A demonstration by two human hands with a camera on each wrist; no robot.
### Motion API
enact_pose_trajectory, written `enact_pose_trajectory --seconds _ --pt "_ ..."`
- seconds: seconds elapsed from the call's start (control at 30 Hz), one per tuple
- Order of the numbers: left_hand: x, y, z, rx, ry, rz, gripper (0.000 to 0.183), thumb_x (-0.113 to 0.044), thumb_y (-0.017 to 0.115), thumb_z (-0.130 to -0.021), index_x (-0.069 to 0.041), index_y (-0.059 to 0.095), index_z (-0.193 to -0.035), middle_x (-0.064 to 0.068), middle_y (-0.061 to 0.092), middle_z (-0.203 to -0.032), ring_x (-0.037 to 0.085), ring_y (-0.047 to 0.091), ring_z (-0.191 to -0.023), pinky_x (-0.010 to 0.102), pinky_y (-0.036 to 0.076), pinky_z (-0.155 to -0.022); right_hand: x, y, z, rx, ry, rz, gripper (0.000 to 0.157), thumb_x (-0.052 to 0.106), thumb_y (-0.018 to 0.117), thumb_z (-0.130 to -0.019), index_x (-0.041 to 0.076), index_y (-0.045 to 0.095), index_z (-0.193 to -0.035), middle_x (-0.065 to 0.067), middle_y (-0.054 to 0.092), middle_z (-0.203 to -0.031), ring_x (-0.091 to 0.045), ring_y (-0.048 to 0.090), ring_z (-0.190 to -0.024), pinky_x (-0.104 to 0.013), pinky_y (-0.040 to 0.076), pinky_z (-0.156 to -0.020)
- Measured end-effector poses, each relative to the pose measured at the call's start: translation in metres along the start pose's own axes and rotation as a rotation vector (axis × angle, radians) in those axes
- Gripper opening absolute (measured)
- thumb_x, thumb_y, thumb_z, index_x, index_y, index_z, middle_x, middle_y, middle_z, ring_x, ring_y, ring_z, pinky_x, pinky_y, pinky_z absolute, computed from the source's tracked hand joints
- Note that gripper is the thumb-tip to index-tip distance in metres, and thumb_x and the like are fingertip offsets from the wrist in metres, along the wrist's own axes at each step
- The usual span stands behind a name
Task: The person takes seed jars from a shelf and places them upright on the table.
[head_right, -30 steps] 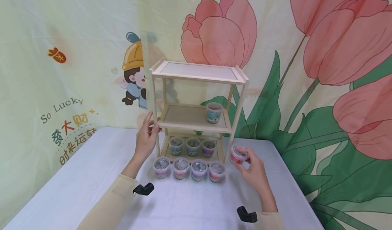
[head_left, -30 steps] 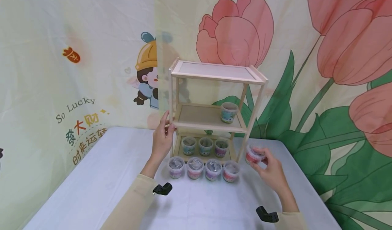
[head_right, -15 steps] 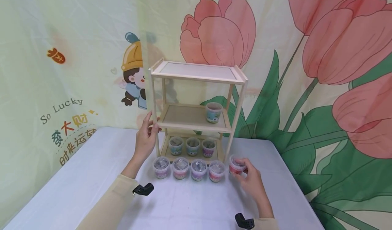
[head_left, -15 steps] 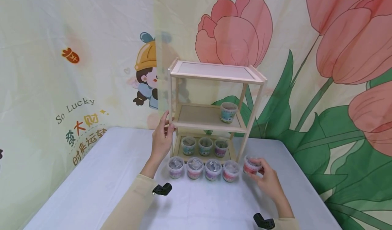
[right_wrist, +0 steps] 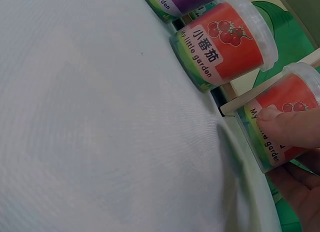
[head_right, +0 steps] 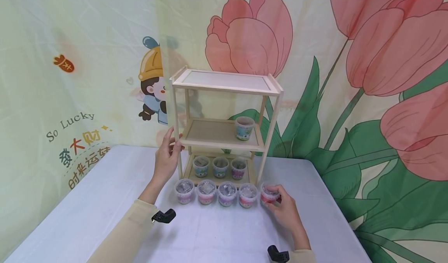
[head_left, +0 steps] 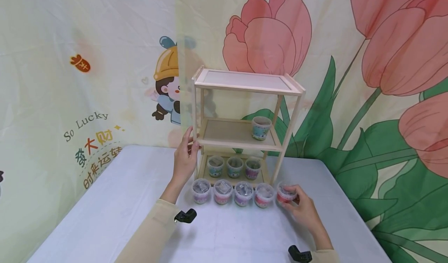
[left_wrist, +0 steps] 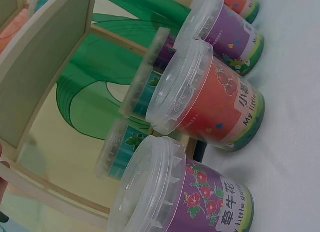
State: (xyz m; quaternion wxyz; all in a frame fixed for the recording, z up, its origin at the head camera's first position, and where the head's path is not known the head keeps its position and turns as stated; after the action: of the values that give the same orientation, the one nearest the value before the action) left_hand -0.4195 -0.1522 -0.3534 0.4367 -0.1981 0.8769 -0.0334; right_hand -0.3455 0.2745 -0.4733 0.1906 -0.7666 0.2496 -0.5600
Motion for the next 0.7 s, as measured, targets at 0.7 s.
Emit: enact_pose_trajectory --seconds 0.7 --pt "-0.002 -0.001 0.0 0.0 -0.001 -0.001 0.057 -0.024 0.055 -0.113 -0.034 0.035 -0.166 0.017 0.067 -0.133 0.035 0.075 -0.105 0.054 0.06 -0.092 -0.014 0.011 0.002 0.055 0.092 -0.007 0.052 -0.012 0.08 -0.086 0.009 0.059 -0.129 -0.019 0.063 -0.139 -0.038 0.061 -0.13 -0.045 0.056 -0.103"
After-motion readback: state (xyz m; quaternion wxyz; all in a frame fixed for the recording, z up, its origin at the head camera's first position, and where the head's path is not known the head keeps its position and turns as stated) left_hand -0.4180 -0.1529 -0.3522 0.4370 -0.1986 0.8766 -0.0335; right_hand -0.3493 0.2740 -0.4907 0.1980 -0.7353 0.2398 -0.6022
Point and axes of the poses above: each hand's wrist, its own z-axis away from the middle knuckle, its own y-axis out of the palm, x = y × z, the point moved 10 cm from there along -z, towards the middle knuckle
